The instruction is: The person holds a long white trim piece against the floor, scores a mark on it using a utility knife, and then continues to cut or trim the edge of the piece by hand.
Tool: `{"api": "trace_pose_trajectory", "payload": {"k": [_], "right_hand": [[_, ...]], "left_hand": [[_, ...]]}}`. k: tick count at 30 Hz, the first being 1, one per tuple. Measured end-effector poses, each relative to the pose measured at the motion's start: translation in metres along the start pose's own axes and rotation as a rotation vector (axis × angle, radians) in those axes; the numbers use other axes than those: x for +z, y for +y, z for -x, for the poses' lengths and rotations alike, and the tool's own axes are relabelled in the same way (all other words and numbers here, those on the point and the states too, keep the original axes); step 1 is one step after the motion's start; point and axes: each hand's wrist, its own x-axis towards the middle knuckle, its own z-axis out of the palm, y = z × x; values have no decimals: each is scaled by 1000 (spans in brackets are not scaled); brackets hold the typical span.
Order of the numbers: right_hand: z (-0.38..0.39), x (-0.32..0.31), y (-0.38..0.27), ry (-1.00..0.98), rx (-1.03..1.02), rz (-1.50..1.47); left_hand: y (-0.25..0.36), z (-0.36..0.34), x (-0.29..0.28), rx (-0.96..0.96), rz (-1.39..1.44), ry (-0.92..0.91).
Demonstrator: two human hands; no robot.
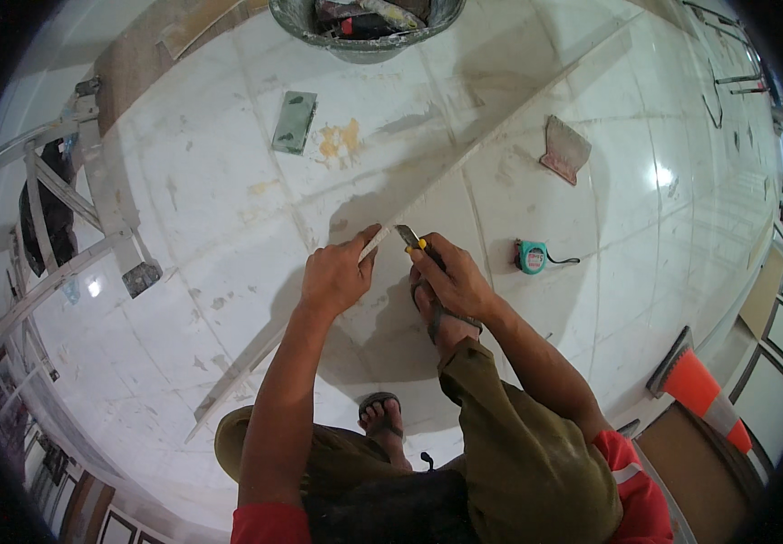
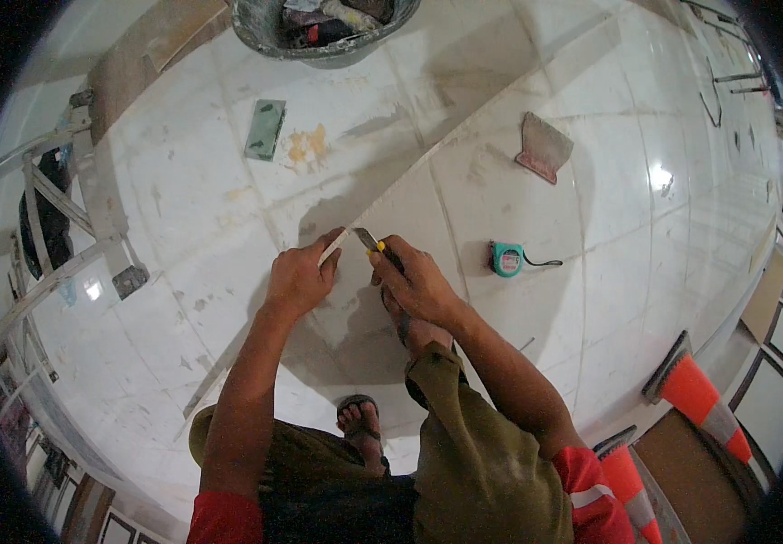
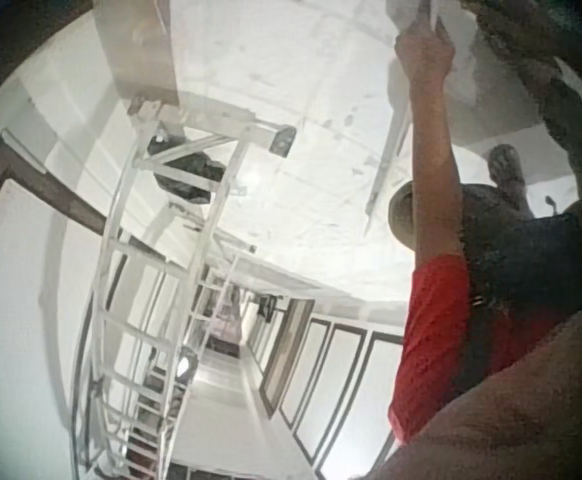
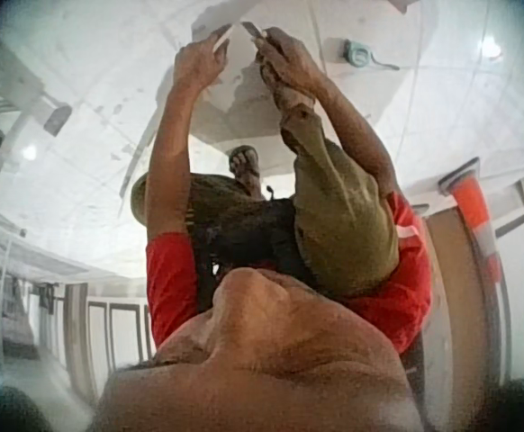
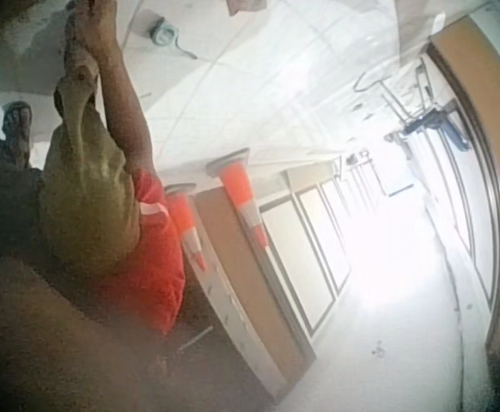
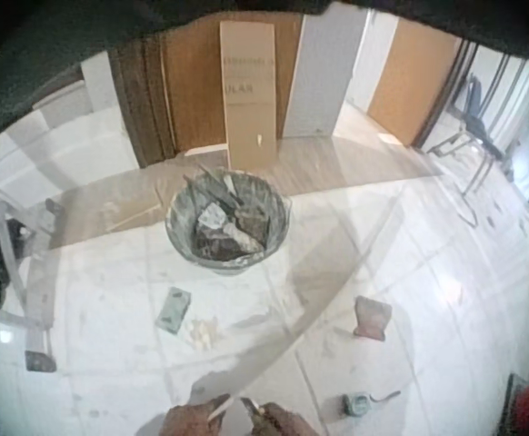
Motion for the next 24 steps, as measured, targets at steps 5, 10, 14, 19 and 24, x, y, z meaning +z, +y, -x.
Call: {"api": "trace_pose_trajectory", "payload": {"k": [5, 10, 14, 19, 24], "right_hand": [[-3, 3, 6, 34, -54, 30], [-2, 2, -1, -16, 47, -4], [-4, 1, -4, -34, 67, 8], [-5, 2, -9, -18, 29, 84], [-6, 1, -11, -50, 54, 80]], "left_hand": [[1, -2, -2, 11, 1, 0], [2, -1, -5, -16, 8, -37], [1, -1, -4, -3, 11, -25], [1, -2, -4, -1, 27, -17], [3, -2, -7, -32, 0, -31]]}}
